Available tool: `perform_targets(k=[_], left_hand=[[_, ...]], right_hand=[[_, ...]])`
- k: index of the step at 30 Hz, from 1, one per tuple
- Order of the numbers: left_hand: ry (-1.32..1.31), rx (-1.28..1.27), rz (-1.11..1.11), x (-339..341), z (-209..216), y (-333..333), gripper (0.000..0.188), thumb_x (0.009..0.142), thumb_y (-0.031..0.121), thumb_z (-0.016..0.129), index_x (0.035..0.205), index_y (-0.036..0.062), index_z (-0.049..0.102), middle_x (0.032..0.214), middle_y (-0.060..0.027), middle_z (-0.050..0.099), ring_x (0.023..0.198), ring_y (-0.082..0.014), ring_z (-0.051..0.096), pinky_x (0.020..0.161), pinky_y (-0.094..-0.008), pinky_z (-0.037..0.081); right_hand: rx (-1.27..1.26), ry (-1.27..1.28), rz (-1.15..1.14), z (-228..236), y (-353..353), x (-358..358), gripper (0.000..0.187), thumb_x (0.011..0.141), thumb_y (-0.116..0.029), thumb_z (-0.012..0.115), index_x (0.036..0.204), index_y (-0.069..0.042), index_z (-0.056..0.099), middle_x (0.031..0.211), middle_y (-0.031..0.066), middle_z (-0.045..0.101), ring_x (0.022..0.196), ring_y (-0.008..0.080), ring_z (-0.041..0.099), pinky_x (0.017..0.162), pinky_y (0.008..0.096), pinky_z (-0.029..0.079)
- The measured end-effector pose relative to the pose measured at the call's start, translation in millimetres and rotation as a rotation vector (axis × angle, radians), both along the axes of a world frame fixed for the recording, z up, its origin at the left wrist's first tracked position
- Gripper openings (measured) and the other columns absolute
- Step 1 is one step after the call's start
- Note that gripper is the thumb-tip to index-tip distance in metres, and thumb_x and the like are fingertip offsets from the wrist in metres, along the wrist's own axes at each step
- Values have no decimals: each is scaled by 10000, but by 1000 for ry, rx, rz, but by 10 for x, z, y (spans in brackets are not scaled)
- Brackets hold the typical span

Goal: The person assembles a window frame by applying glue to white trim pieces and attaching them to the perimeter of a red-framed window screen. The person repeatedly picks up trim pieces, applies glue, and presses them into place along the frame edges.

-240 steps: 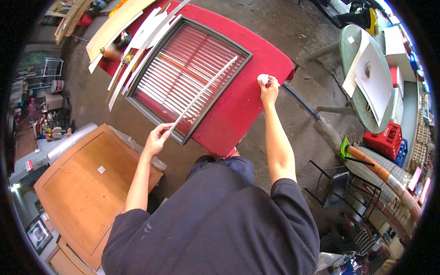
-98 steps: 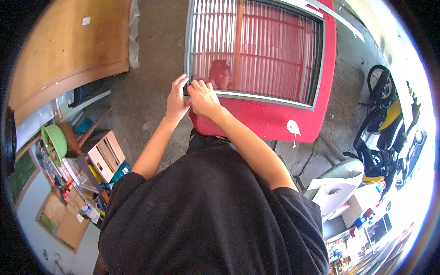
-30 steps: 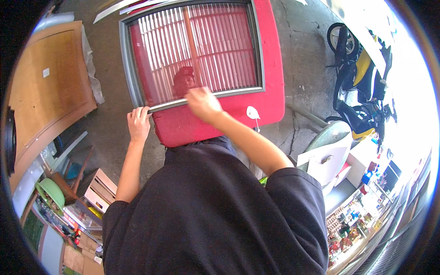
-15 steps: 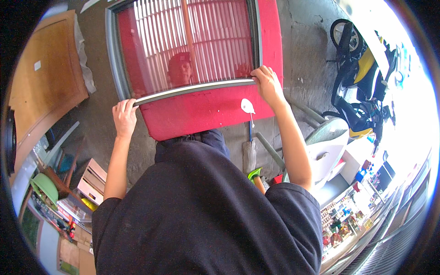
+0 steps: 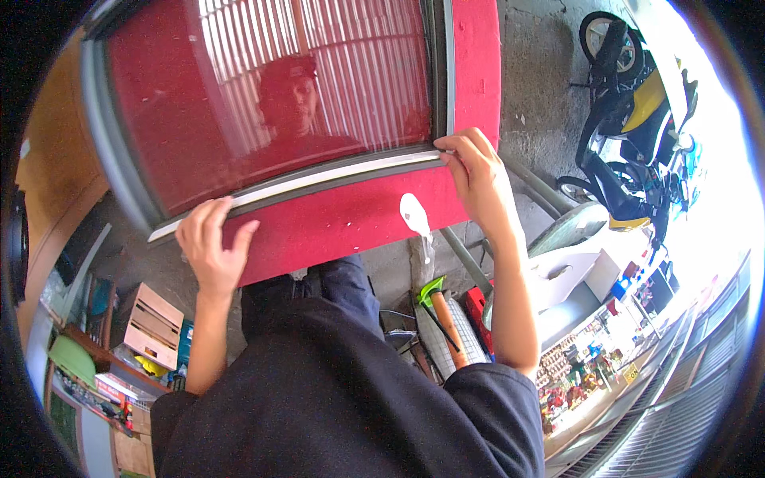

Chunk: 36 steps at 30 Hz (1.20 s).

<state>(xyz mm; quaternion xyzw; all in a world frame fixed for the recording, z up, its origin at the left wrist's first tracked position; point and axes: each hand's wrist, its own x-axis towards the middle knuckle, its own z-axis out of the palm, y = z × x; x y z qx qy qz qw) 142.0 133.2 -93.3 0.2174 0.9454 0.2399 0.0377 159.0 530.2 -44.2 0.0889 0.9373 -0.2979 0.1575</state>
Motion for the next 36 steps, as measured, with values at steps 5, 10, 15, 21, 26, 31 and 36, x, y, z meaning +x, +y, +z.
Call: perform_targets(k=[5,10,15,21,26,31,36], left_hand=[[-96,256,-174,-73,-50,1266,498,757,273,847,1188,98,671,1089,-25,664,987,-228,623,878,-400,437],[-150,277,-211,-109,-208,1819,430,723,237,844,1102,117,681,1002,-3,639,903,-198,604,808,-374,425],[-122,265,-214,-78,-305,1833,401,701,240,854,1053,142,691,927,36,629,826,-172,594,765,-361,413],[-109,251,-200,-67,-317,1828,363,696,251,858,1010,149,707,913,45,630,805,-157,587,765,-349,410],[-108,234,-185,-66,-310,1829,335,725,271,845,1007,149,711,923,49,637,810,-155,587,772,-351,407],[-96,215,-189,-65,-300,1833,295,772,295,824,1004,151,712,924,58,639,824,-144,591,777,-347,399],[-114,214,-189,-76,-294,1827,291,782,296,819,1011,153,710,925,59,641,821,-143,592,768,-344,396]], right_hand=[[16,-3,135,-29,-34,-87,195,852,-6,681,1046,-19,689,964,123,605,954,313,600,860,410,488],[51,-91,264,-41,-25,-197,199,824,-26,695,1023,-33,690,959,99,597,934,301,573,856,408,464],[51,-149,290,-88,-59,-291,152,832,-59,701,981,-45,675,934,81,590,916,292,574,835,403,461],[31,-219,261,-137,-122,-339,111,836,-49,677,943,-55,647,907,69,576,908,274,573,810,402,450],[100,-195,289,-136,-198,-290,185,788,-13,650,967,-51,631,915,74,560,887,278,564,776,397,434],[79,-69,182,-251,-216,-68,196,771,33,642,954,-33,615,924,103,566,883,303,574,784,405,449],[-21,-16,-60,-203,-179,-20,143,830,98,637,930,10,585,920,153,581,866,344,606,769,414,500]])
